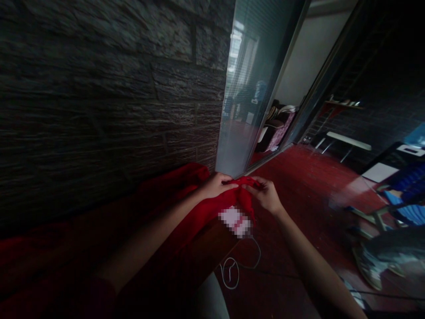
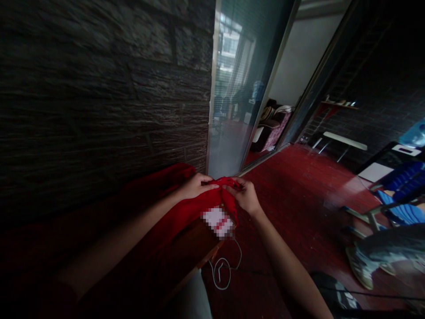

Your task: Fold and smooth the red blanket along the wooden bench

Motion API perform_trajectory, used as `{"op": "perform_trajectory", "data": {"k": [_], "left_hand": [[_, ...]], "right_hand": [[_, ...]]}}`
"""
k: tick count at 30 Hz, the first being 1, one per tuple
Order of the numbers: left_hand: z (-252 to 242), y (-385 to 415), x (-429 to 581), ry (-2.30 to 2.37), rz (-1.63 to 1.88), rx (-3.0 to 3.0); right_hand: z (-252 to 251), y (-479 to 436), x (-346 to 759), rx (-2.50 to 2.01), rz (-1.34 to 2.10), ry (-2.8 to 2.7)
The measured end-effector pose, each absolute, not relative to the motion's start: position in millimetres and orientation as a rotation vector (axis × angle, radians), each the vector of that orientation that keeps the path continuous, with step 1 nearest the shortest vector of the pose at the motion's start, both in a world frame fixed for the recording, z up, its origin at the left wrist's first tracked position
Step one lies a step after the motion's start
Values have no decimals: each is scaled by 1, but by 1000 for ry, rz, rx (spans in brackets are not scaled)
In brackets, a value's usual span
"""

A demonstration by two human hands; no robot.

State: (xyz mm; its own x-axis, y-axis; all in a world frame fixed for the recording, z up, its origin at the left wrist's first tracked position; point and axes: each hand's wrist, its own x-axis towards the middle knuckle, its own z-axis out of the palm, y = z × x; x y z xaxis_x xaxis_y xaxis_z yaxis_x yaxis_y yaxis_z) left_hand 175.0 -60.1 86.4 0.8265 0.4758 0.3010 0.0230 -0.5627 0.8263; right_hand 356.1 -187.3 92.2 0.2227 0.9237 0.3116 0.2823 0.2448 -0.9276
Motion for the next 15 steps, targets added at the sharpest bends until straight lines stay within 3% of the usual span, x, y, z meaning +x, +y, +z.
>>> {"op": "perform_trajectory", "data": {"k": [9, 15], "left_hand": [[92, -66, 172, 381, 669, 2066], [89, -68, 145, 476, 736, 1990]], "right_hand": [[96, -174, 351, -1278, 586, -1306], [106, -165, 331, -1228, 705, -1394]]}}
